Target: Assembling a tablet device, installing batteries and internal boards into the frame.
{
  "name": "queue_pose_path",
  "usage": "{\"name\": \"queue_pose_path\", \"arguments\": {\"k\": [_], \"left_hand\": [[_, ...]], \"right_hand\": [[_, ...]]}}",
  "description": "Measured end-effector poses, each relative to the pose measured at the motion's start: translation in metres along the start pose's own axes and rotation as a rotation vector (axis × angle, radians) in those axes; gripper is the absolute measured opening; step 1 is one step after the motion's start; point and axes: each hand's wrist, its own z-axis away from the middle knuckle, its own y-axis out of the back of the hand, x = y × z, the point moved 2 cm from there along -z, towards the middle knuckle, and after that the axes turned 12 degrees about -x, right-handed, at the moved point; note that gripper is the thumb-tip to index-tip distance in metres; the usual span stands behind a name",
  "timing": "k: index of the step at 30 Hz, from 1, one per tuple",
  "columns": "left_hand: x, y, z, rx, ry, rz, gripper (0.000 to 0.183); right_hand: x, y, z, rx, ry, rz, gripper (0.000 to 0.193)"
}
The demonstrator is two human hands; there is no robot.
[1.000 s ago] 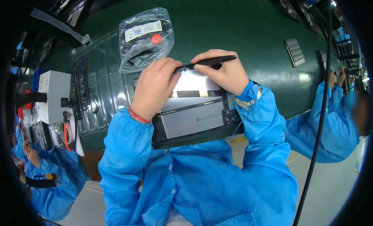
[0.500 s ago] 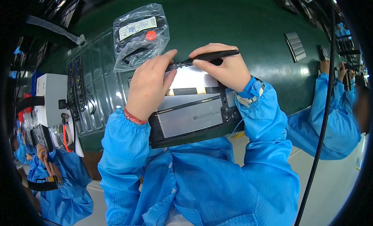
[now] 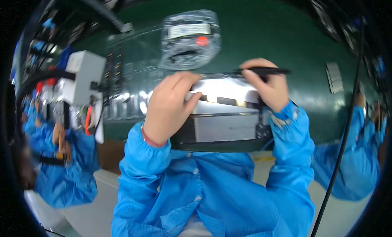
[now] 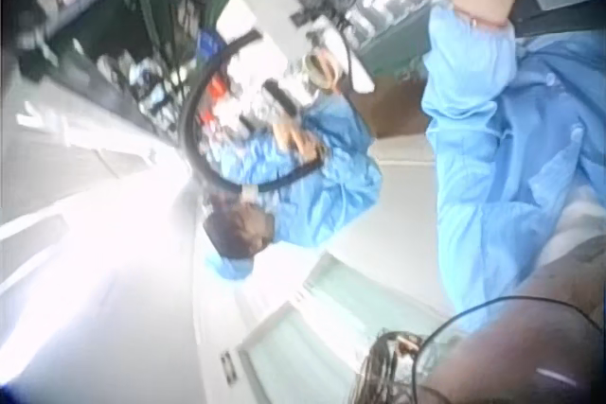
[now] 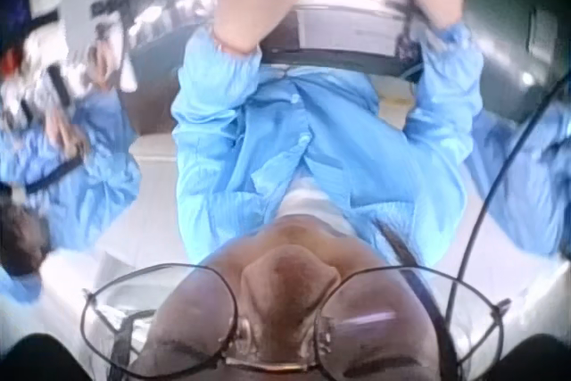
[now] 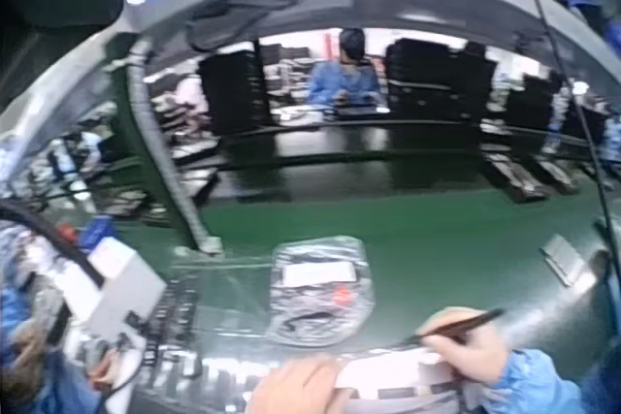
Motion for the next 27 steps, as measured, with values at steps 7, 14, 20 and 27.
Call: {"name": "queue_pose_path", "arguments": {"k": [7, 14, 20, 27], "left_hand": [[-0.121, 0.088, 0.059, 0.18, 0.401, -0.277, 0.013], [-0.176, 0.099, 0.05, -0.026, 0.43, -0.455, 0.013], [-0.19, 0.087, 0.044, -0.069, 0.486, -0.549, 0.014], [-0.167, 0.109, 0.055, 0.208, 0.45, -0.355, 0.015]], "right_hand": [[-0.004, 0.009, 0.004, 0.062, 0.269, -0.091, 0.011], [-0.012, 0.032, 0.02, 0.202, 0.301, -0.043, 0.01], [-0.037, 0.03, 0.058, 0.223, 0.372, -0.106, 0.009], [-0.069, 0.006, 0.088, 0.208, 0.292, -0.113, 0.015]]}}
